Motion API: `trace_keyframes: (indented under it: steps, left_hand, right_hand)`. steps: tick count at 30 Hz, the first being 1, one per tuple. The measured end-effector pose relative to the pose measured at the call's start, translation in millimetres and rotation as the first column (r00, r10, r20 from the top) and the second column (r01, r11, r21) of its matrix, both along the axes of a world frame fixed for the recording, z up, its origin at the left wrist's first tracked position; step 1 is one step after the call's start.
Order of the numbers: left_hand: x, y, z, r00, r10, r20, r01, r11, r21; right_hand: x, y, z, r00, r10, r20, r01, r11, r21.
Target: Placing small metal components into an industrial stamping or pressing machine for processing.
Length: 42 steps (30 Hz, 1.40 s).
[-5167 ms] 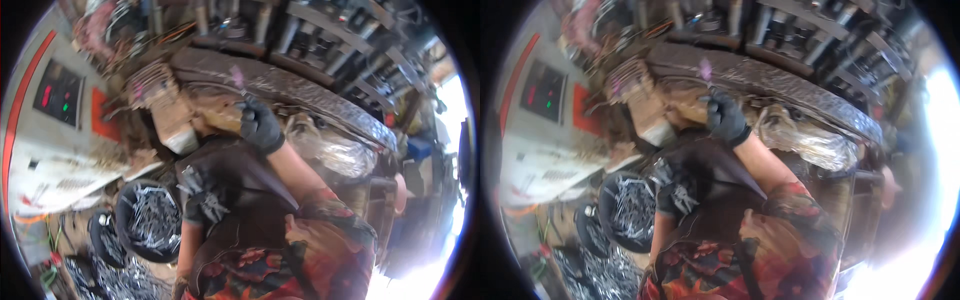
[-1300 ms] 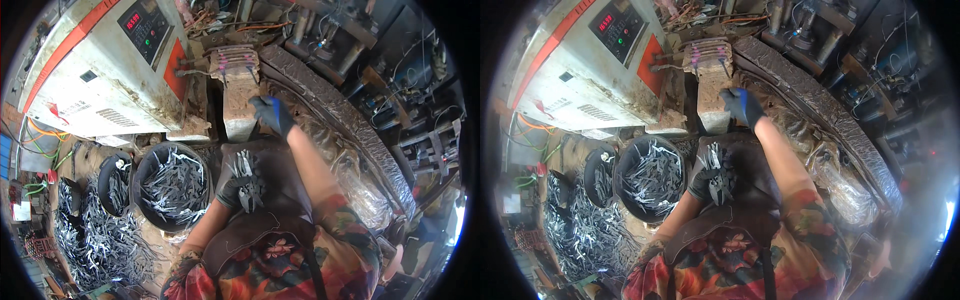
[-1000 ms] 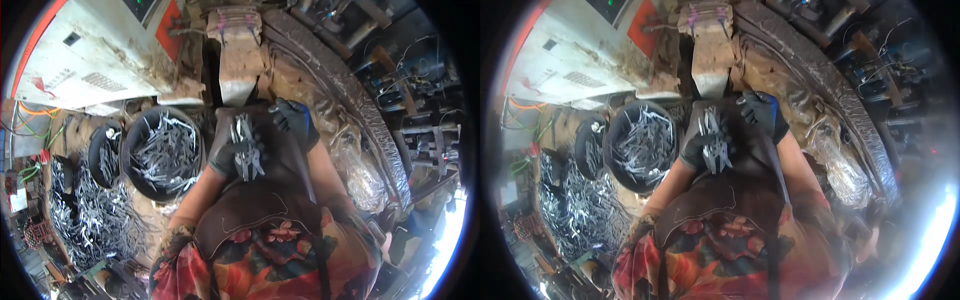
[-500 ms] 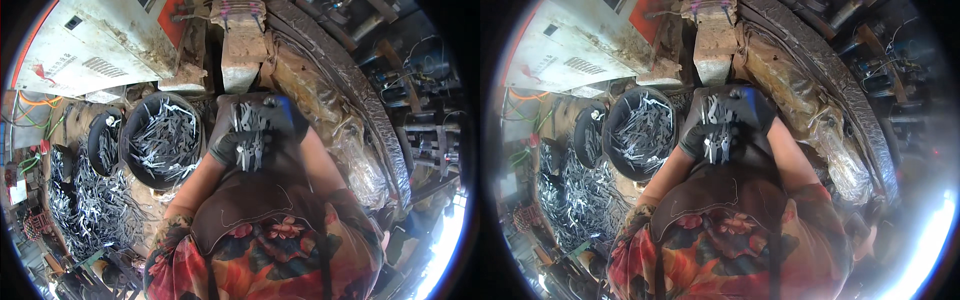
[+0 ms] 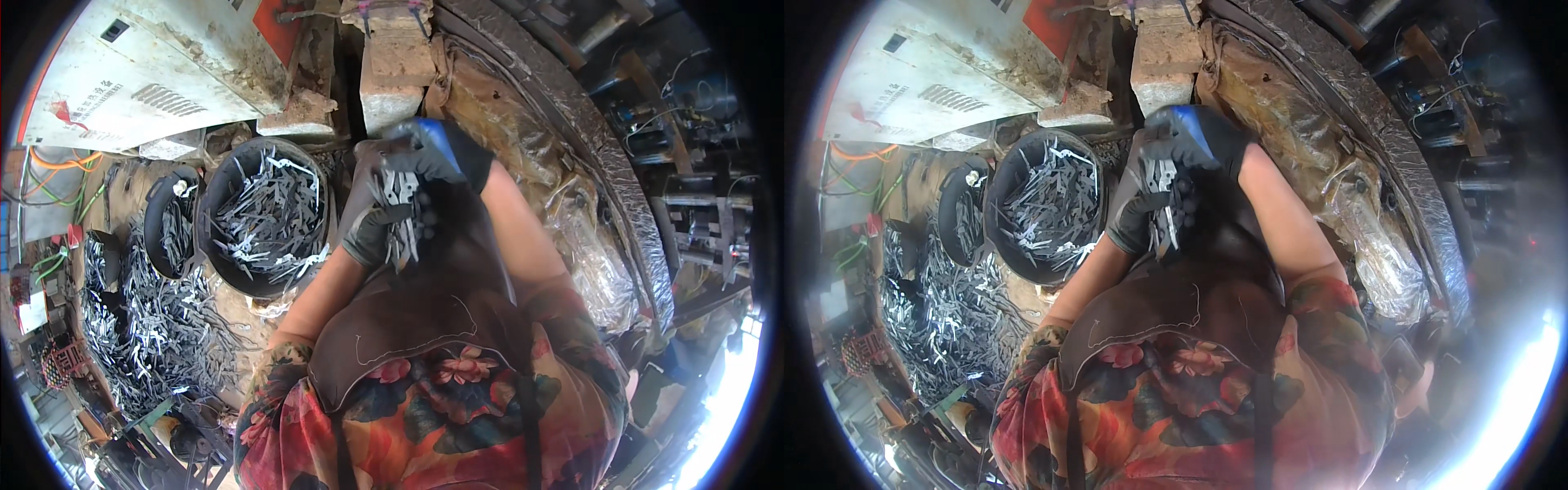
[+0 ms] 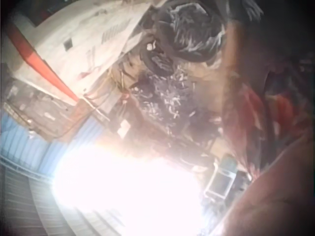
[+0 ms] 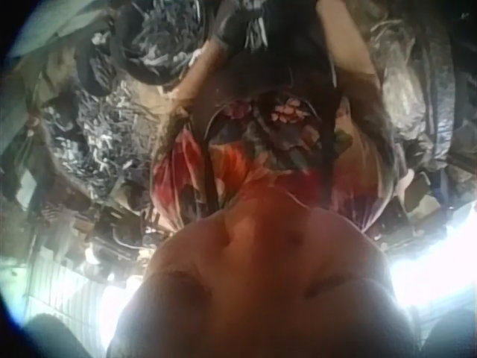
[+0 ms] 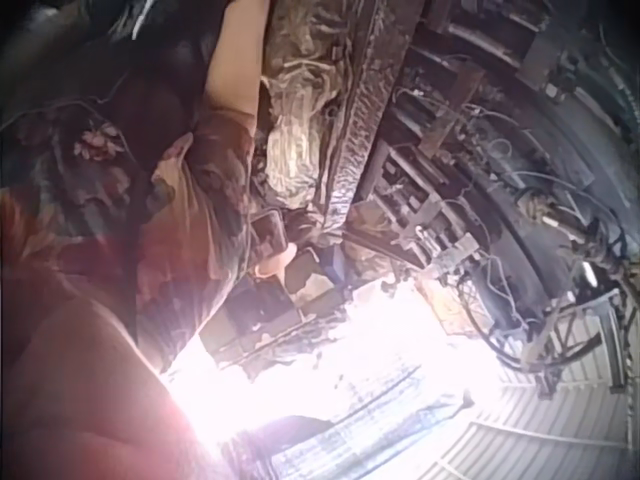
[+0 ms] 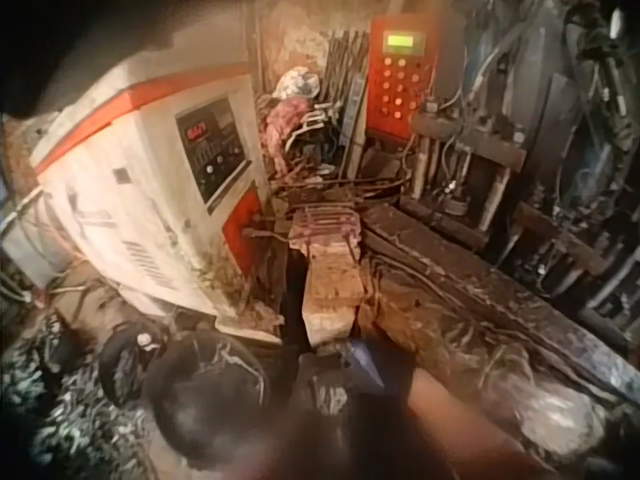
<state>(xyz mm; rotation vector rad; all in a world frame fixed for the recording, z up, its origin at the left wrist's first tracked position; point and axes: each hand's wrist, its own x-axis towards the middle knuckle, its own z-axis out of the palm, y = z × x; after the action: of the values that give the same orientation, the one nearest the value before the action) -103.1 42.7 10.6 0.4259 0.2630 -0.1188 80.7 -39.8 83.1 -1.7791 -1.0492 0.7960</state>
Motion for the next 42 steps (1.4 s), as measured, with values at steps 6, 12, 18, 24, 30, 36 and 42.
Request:
trace_keyframes:
  steps: [6,12,18,24,30,36,42]
  left_hand:
    - [7,11,-7,0.983,0.182,0.037,-0.168,0.958,-0.230]
    - [18,21,-13,0.940,0.282,0.193,-0.265,0.958,-0.111]
    - [21,41,-28,0.970,0.221,0.103,-0.184,0.941,-0.283]
    - [18,42,-39,0.973,0.223,0.051,-0.204,0.947,-0.247]
    - [15,45,-36,0.969,0.241,0.052,-0.219,0.939,-0.263]
    - [17,44,-41,0.976,0.210,0.061,-0.188,0.947,-0.260]
    - [14,46,-42,0.975,0.213,0.066,-0.185,0.939,-0.290]
  right_hand:
    - [-31,-38,10,0.940,-0.300,-0.164,0.251,0.931,-0.266]
    - [-61,-46,-17,0.971,-0.069,0.228,0.080,0.996,-0.038]
    - [-30,-19,-29,0.715,-0.422,-0.557,0.428,0.895,-0.128]
    - [31,59,-36,0.607,-0.437,-0.664,0.583,0.812,-0.002]
    - [58,84,-54,0.570,-0.300,-0.765,0.604,0.784,0.143]
    - [84,122,-52,0.396,-0.194,-0.898,0.718,0.675,0.171]
    - [77,134,-60,0.268,-0.175,-0.947,0.650,0.759,0.043]
